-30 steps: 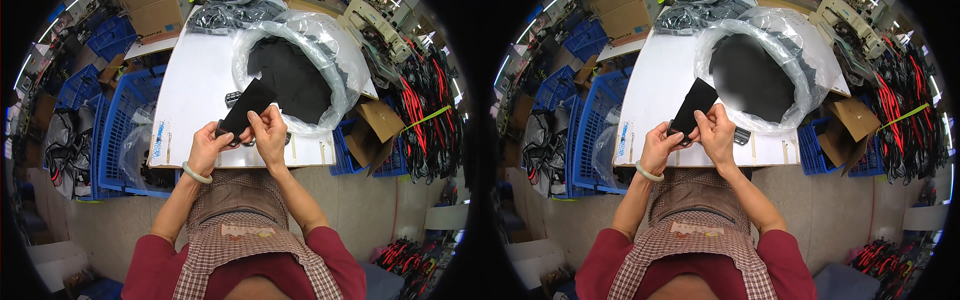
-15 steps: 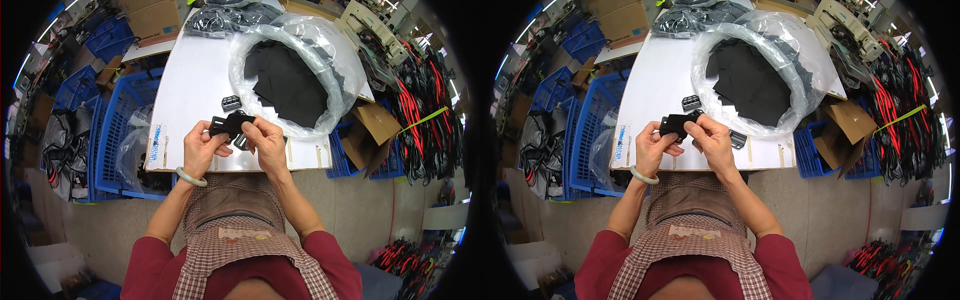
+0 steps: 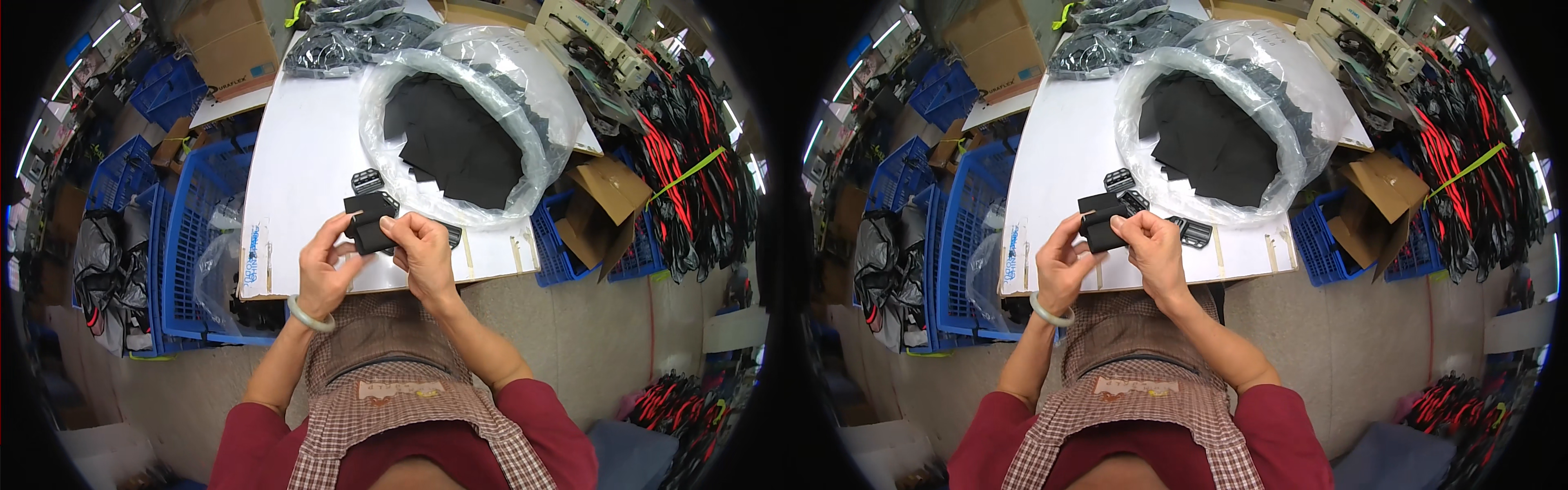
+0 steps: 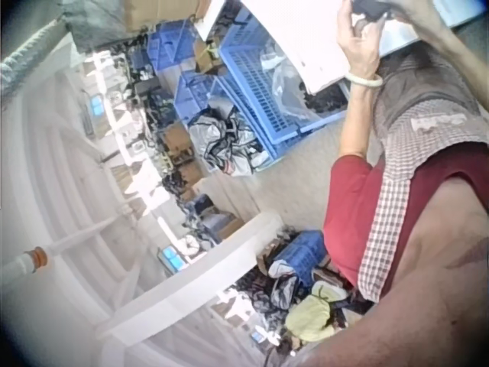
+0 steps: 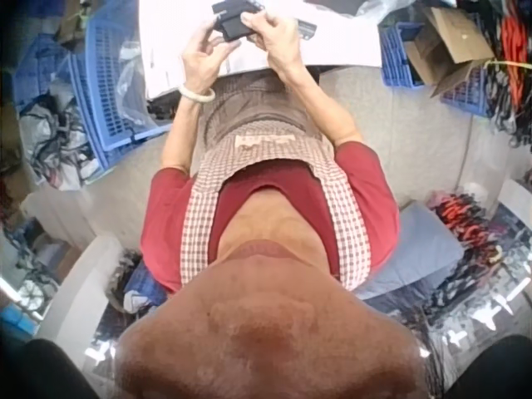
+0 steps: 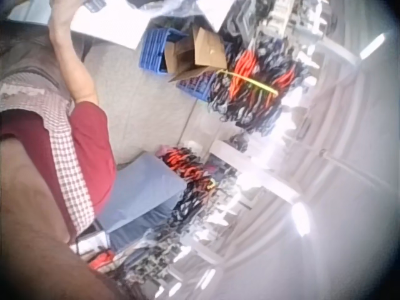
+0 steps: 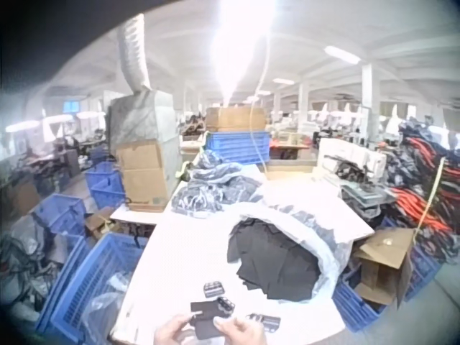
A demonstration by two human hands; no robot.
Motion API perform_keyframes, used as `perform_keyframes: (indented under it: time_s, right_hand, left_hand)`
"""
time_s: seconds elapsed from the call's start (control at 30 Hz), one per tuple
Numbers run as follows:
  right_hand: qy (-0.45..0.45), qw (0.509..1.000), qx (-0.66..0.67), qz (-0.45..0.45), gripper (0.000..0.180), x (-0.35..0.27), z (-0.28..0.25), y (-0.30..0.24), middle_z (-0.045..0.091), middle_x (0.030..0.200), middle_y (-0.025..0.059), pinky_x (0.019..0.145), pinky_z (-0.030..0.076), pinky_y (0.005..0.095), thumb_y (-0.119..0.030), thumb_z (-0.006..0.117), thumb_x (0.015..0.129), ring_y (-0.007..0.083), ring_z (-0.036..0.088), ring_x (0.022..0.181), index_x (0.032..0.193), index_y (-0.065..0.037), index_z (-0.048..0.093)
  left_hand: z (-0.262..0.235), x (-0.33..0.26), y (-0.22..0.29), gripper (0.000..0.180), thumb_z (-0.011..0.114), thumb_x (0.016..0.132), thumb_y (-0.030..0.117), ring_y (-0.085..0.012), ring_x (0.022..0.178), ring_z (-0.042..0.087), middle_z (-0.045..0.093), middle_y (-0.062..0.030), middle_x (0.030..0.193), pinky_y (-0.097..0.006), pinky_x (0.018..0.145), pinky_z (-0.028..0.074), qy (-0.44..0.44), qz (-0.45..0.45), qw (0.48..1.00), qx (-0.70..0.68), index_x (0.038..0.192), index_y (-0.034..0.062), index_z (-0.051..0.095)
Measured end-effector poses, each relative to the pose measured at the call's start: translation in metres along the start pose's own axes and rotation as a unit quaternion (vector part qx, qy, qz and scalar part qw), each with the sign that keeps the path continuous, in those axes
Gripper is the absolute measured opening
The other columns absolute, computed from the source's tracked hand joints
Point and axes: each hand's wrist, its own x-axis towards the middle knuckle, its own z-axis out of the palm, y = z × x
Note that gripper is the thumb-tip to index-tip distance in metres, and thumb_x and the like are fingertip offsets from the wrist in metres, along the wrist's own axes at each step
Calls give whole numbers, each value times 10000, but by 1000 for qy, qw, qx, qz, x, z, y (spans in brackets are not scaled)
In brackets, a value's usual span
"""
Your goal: The person wraps fabric pieces around plastic buckles by hand on a table. The person then arranges and opens plastic bags containing components on the table.
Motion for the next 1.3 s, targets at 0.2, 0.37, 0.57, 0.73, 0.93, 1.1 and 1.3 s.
perform_keyframes:
  time_s: [0.2, 0.37, 0.57, 0.73, 0.93, 1.1, 1.3]
  right_hand:
    - [41, 983, -58, -170, 174, -2, 2, -11, 532, 653, -22, 428, 338, 154, -152, 672, 857, 22, 459, 500, 836, -27, 553]
    - [-42, 956, -197, -214, 122, 4, -13, -9, 590, 716, -7, 517, 415, 156, -72, 673, 833, 24, 521, 590, 870, -8, 576]
    - [-19, 958, -207, -195, 100, 10, -16, 2, 601, 674, 8, 476, 418, 182, -84, 665, 837, 33, 517, 535, 825, -1, 611]
    - [175, 797, -488, -311, 219, 55, -109, -39, 634, 868, 114, 637, 512, 356, -118, 690, 727, 249, 642, 743, 919, -26, 639]
    - [98, 617, -752, -211, 389, 78, -178, -30, 572, 1051, 96, 729, 514, 460, -180, 712, 708, 349, 632, 847, 1076, -106, 610]
    - [92, 598, -750, -267, 417, 71, -169, -17, 547, 1070, 100, 702, 515, 434, -167, 718, 722, 332, 631, 841, 1107, -81, 582]
    - [174, 617, -640, -424, 183, 70, -172, -17, 587, 852, 106, 541, 486, 366, -34, 674, 771, 265, 623, 653, 848, -9, 510]
  left_hand:
    - [11, 3, 16, 652, 671, 759, -97, -208, 1053, 559, 528, -170, 1120, -288, 871, 534, -11, -2, 999, -46, 1318, -61, 338]
    - [8, -2, 21, 618, 657, 774, -101, -190, 966, 606, 579, -174, 1055, -267, 839, 539, -26, -63, 996, -57, 1313, -73, 357]
    - [-4, -11, 35, 308, 634, 805, -60, -190, 782, 662, 655, -161, 941, -263, 678, 592, -15, -243, 969, -45, 1100, -105, 560]
    - [-111, -24, 40, 321, 672, 794, 20, -133, 611, 647, 665, -99, 758, -216, 527, 540, 160, -206, 956, 135, 1082, -87, 579]
    - [-229, -66, -7, 464, 735, 699, 64, -238, 875, 623, 620, -159, 1058, -320, 713, 529, 103, 36, 703, 703, 1125, -41, 583]
    - [-50, -25, -49, 513, 757, 707, 172, -255, 943, 575, 507, -152, 1170, -357, 760, 511, -52, -40, 928, 367, 1171, 45, 581]
    - [45, 1, -81, 533, 773, 667, 259, -324, 904, 573, 482, -160, 1033, -422, 749, 493, -79, -74, 853, 511, 1051, -18, 528]
